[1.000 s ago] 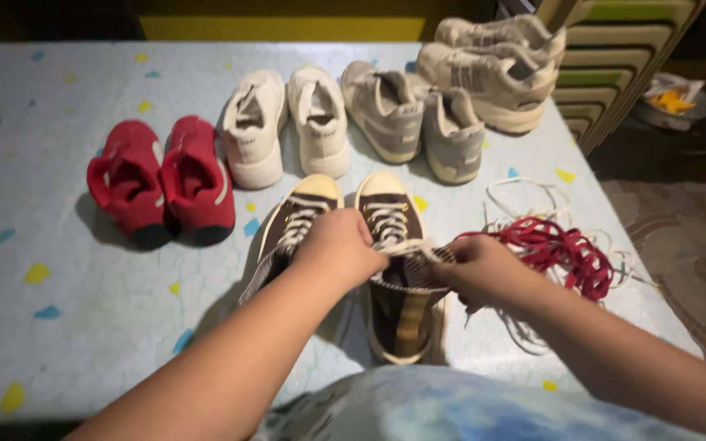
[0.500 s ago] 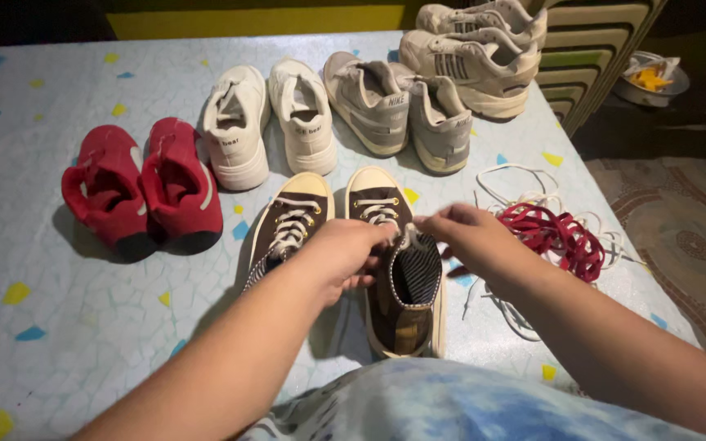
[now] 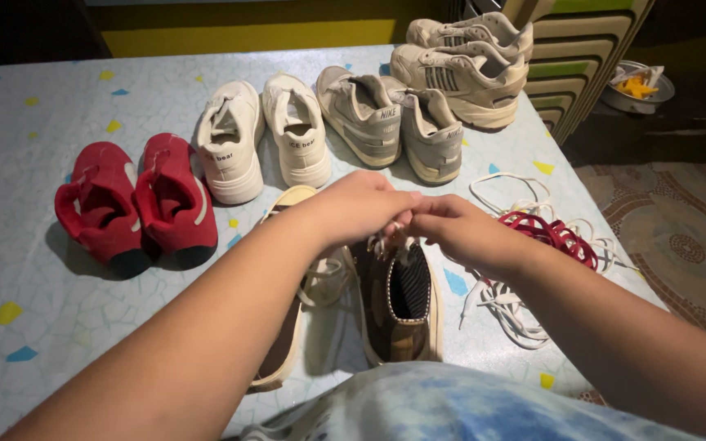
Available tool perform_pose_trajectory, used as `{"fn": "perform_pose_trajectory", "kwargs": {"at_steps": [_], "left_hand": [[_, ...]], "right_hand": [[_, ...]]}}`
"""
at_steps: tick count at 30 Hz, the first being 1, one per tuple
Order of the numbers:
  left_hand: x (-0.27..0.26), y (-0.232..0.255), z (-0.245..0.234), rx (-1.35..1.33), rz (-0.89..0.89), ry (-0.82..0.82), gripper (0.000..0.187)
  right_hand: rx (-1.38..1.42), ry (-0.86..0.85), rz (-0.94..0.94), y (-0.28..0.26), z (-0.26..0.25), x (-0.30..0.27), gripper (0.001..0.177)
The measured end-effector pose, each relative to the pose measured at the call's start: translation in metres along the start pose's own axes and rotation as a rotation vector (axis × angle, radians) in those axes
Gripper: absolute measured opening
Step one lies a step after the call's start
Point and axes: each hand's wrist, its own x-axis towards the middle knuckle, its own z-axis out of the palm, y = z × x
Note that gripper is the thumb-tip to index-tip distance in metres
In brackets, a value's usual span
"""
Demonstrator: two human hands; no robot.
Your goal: The person removes red laces from a pair of red sneakers and sets them aside. They then take a pair of brown high-top sneakers and thread white laces through the eyelets, pulling them tight and tying a knot. The person continues to adjust and re-tie the laces on the brown sneakers.
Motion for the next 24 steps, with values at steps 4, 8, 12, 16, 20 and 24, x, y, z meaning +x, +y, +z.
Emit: {"fn": "perform_pose_trajectory", "kwargs": {"at_steps": [4, 8, 12, 16, 20, 24], "left_hand": [[-0.006, 0.007, 0.000, 0.007, -0.122, 0.149, 0.027], [0.001, 0.040, -0.003, 0.089, -0.175, 0.189, 0.040], [-0.007, 0.053, -0.001, -0.044, -0.096, 0.277, 0.034], [-0.015, 0.042, 0.001, -0.191, 0.148, 0.248, 0.029], [-0.009, 0.027, -0.002, -0.495, 0.124, 0.200, 0.024], [-0.010, -0.007, -0.004, -0.156, 0.293, 0.486, 0.021]], "right_hand": [[-0.452, 0.434, -0.234, 0.001, 0.019, -0.015, 0.023], [-0.433, 0.457, -0.295, -0.006, 0.043, -0.024, 0.013], [-0.448, 0.380, -0.292, -0.014, 0.055, -0.022, 0.017], [-0.473, 0.362, -0.166, -0.021, 0.051, -0.024, 0.015], [-0.642, 0.171, -0.592, -0.027, 0.048, -0.026, 0.007], [-0.355, 0.285, -0.099, -0.036, 0.044, -0.013, 0.019]]}}
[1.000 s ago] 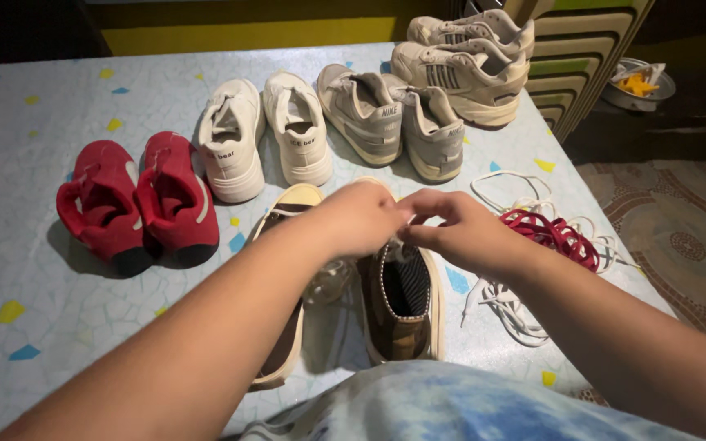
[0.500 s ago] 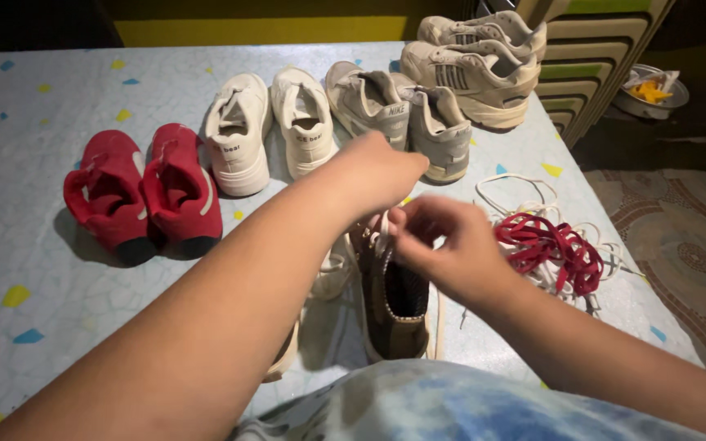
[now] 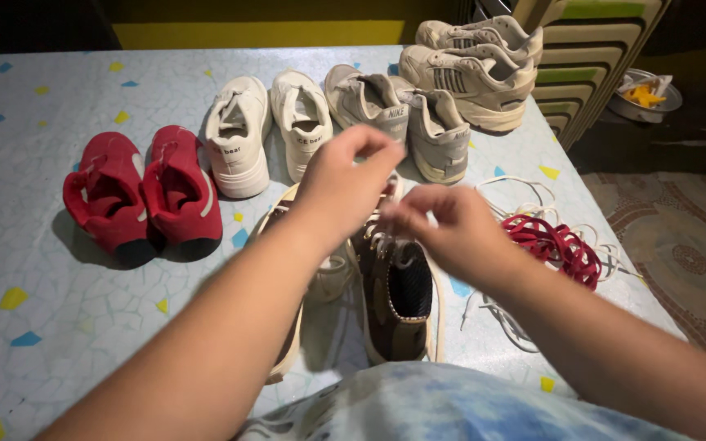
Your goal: The person removes red laces from a pair of red sneakers and sets them aside. They then take a pair of brown high-top sneakers and thread white laces through the eyelets, pulling them tight and tying a knot. The person continues to adjust and re-tie the laces on the brown sneakers.
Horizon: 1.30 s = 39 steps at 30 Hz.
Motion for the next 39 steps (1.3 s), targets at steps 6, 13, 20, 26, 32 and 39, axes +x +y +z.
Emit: {"fn": "perform_pose_trajectory", "kwargs": {"at_steps": [6, 13, 20, 26, 32, 39], "left_hand": [[-0.039, -0.039, -0.006, -0.325, -0.152, -0.201, 0.034], [-0.045, -0.014, -0.016, 0.236, 0.107, -0.106, 0.032], [-0.005, 0.036, -0.027, -0.046, 0.114, -0.119, 0.030], [0.009, 0.012, -0.017, -0.374, 0.052, -0.016, 0.052], [-0.045, -0.036, -0.008, -0.165, -0.091, -0.105, 0.044], [-0.045, -0.029, -0.014, -0.043, -0.008, -0.046, 0.027]], "right_hand": [[0.706, -0.007, 0.068, -0.015, -0.022, 0.030, 0.026], [0.705, -0.115, 0.134, -0.009, -0.009, 0.026, 0.021], [0.197, -0.256, 0.041, 0.002, -0.001, 0.003, 0.012], [0.351, -0.054, 0.023, -0.015, -0.008, 0.012, 0.017], [0.584, 0.031, 0.051, -0.025, -0.014, 0.024, 0.020], [0.835, 0.065, 0.003, -0.022, -0.020, 0.037, 0.018]]}}
